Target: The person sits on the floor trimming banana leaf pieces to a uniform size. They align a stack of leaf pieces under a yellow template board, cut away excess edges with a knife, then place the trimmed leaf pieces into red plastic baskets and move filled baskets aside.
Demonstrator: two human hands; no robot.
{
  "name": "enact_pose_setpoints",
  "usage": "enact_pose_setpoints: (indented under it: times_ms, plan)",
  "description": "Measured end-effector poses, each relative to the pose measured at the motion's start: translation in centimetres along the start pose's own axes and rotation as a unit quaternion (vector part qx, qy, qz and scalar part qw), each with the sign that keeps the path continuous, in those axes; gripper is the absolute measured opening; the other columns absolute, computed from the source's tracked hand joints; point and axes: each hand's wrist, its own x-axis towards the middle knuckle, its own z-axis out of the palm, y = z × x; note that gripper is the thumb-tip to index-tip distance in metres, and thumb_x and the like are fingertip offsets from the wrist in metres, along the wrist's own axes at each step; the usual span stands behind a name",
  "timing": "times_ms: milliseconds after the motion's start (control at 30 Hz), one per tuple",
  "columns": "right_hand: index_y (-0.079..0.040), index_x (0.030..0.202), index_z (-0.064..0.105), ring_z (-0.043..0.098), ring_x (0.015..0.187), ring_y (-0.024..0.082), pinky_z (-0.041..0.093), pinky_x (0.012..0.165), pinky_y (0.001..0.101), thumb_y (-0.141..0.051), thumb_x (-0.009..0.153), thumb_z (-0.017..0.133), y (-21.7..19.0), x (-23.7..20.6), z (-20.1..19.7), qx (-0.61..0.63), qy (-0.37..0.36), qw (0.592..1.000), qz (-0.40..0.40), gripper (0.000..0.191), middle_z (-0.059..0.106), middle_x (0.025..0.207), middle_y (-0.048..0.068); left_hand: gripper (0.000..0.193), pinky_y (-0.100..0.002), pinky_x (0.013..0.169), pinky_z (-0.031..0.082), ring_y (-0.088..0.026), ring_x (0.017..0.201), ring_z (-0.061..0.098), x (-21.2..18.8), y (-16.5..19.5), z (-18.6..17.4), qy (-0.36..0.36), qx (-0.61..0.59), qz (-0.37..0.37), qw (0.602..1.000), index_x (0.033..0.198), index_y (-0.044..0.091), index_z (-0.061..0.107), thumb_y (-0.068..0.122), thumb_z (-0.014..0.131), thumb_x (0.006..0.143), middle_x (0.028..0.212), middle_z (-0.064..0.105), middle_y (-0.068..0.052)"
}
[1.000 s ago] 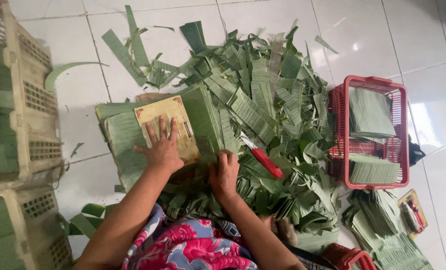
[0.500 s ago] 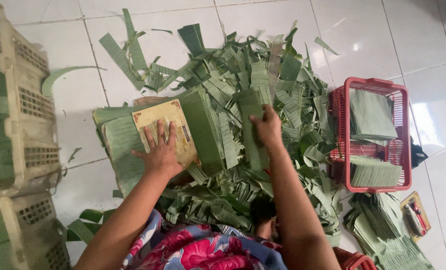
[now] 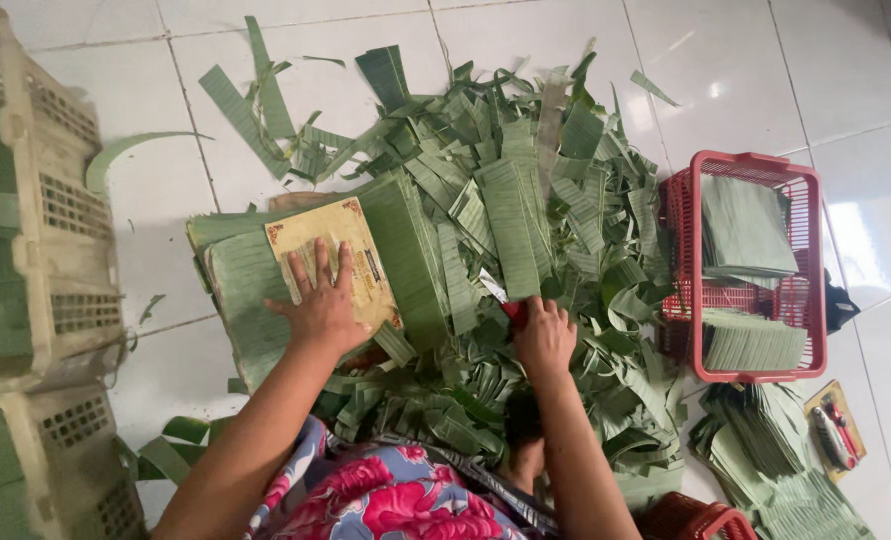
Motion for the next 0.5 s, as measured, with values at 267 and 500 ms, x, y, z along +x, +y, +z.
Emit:
enact_pose_setpoints:
  times_ms: [267,500]
  plan:
    - [-0.009,0.116,0.066,0.066,0.095,0.038,0.053,0.08,0.047,-0.018,0.084,0.066,2.5,-0.9,-0.4,0.199,-0.073,0.976,-0.048,0.033,0.068,0.107,0.014,0.137,-0.087,0.103,0.024,-0.044,0.157,-0.007,-0.4,-0.4,-0.1,0.013,-0.009,0.001,1.0,0.165,0.031,-0.006,0.053,0.089,0.069,0.174,-0.013,-0.003]
    - [-0.006,0.14,0.056,0.06,0.076,0.029,0.049,0.067,0.0435,-0.03,0.105,0.048,-8.7,1.6,-0.5,0.542,-0.243,0.803,0.04,0.043,0.065,0.091,0.016,0.136,-0.089,0.102,0.019,-0.044,0.156,-0.009,-0.7,-0.8,-0.5,0.011,-0.026,0.003,1.0,0.165,0.031,-0.005,0.043,0.09,0.069,0.173,-0.009,-0.003]
